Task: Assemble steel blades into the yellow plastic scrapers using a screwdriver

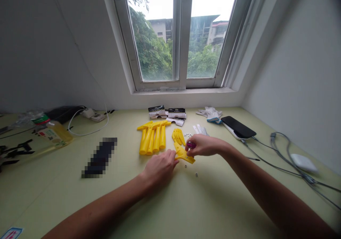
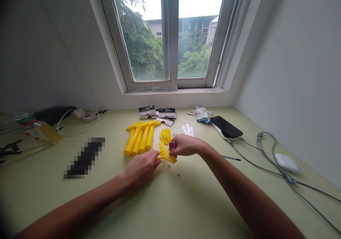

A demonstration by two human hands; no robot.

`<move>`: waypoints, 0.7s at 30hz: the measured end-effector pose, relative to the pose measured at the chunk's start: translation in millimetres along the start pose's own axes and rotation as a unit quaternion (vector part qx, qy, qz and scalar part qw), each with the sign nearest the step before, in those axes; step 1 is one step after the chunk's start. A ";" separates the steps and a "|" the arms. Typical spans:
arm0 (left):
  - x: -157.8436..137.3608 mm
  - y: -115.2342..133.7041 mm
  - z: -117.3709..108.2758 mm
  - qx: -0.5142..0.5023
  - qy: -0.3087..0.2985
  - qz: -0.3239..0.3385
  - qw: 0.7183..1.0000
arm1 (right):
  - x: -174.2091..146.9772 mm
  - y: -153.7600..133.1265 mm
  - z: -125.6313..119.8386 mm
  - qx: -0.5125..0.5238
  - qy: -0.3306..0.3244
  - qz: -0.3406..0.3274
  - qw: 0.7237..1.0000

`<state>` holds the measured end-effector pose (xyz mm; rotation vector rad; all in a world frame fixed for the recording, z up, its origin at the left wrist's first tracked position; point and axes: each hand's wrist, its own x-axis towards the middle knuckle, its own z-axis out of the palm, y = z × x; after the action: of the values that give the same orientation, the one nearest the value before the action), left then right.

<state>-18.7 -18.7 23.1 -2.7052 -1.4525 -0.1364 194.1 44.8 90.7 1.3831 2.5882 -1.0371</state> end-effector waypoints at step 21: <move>0.7 1.2 -8.7 -0.024 -0.020 -0.021 0.999 | 8.3 5.5 5.5 0.096 0.010 0.032 0.995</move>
<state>-17.7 -19.7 31.9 -2.7315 -1.5365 -0.1217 191.7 49.8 80.8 1.5120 2.4957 -1.2991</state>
